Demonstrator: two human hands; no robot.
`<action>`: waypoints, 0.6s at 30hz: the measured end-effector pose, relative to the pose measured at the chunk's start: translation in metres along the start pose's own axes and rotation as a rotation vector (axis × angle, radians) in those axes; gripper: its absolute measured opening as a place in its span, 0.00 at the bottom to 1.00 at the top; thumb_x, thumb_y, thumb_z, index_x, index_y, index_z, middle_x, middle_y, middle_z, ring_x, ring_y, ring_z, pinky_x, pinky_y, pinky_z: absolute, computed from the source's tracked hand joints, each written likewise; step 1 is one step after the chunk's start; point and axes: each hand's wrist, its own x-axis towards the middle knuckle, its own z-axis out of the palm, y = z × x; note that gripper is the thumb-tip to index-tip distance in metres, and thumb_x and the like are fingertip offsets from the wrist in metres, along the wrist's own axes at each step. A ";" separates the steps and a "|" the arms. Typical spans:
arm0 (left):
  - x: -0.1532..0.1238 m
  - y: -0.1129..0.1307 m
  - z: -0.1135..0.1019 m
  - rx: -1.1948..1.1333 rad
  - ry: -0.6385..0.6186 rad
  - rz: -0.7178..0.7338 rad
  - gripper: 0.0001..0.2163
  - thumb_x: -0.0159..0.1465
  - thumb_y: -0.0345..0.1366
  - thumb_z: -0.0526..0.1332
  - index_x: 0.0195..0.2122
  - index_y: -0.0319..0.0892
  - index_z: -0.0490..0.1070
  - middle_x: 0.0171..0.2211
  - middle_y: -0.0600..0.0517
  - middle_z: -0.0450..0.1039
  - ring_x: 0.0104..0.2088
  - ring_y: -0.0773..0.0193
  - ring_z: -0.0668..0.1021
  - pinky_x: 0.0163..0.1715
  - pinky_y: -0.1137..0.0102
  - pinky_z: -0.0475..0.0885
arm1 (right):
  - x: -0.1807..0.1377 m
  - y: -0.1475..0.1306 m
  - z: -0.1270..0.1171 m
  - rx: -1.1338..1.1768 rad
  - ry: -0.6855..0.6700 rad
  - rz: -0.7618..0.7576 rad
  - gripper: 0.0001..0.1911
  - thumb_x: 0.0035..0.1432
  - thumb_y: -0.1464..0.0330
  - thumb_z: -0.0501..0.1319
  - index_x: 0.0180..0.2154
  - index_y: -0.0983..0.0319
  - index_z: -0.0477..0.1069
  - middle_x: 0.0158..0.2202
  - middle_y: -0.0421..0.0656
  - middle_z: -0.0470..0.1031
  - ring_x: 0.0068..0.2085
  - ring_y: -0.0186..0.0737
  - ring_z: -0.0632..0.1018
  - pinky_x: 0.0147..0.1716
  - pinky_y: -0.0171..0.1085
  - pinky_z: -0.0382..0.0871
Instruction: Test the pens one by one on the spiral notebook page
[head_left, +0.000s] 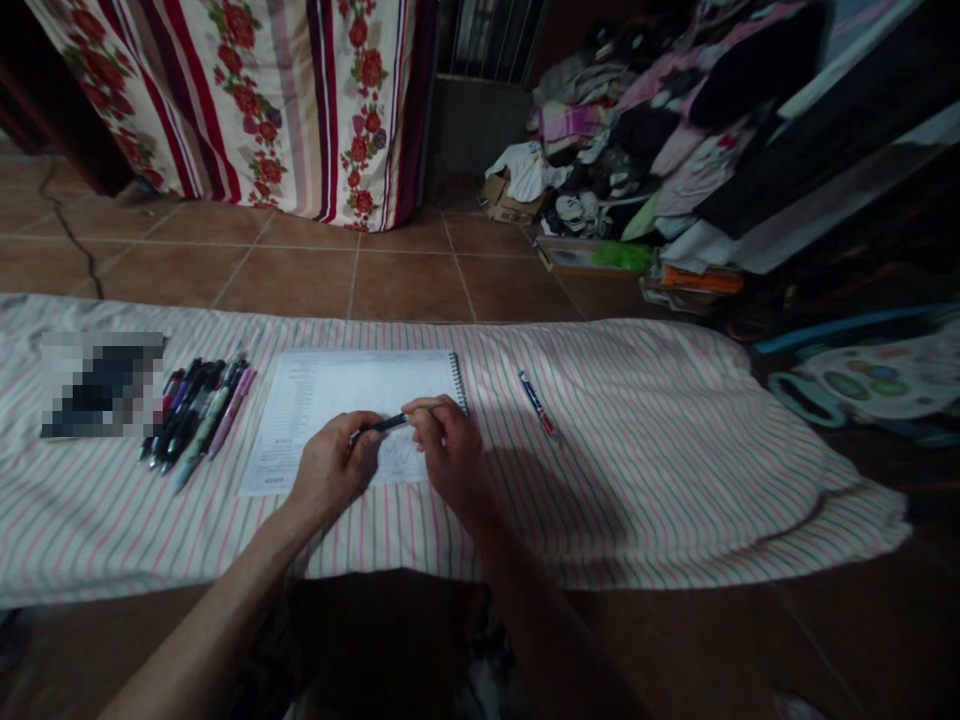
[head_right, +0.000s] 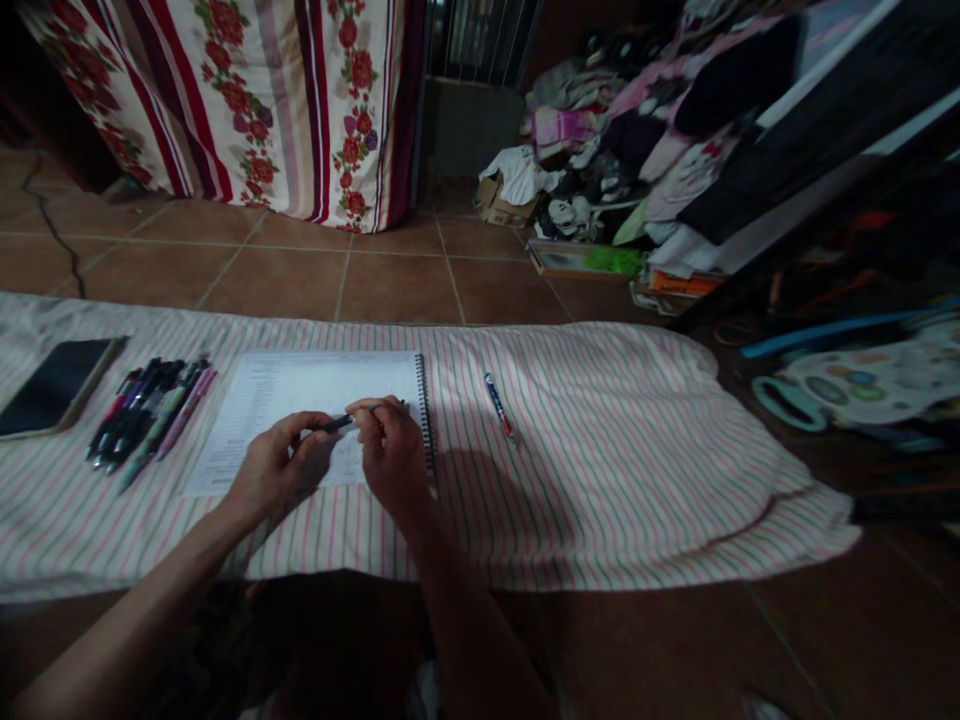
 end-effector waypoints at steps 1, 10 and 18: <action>0.000 0.000 0.000 -0.002 -0.001 0.004 0.12 0.62 0.39 0.51 0.41 0.43 0.70 0.37 0.48 0.75 0.37 0.59 0.76 0.39 0.63 0.70 | 0.000 0.001 0.000 0.004 0.003 0.007 0.12 0.61 0.67 0.49 0.32 0.61 0.70 0.32 0.42 0.74 0.26 0.31 0.72 0.28 0.32 0.68; -0.001 -0.002 0.001 -0.043 0.001 -0.025 0.12 0.62 0.40 0.52 0.40 0.43 0.71 0.35 0.49 0.76 0.33 0.60 0.76 0.35 0.65 0.70 | 0.001 0.001 0.004 0.111 0.014 0.148 0.13 0.60 0.65 0.50 0.32 0.61 0.71 0.27 0.39 0.73 0.22 0.27 0.70 0.22 0.29 0.66; 0.001 0.002 -0.001 -0.097 -0.016 -0.065 0.11 0.62 0.40 0.52 0.39 0.42 0.69 0.34 0.51 0.75 0.29 0.63 0.73 0.33 0.66 0.68 | 0.002 0.006 0.005 0.291 -0.040 0.227 0.18 0.57 0.62 0.55 0.47 0.62 0.67 0.25 0.36 0.72 0.20 0.27 0.70 0.22 0.29 0.68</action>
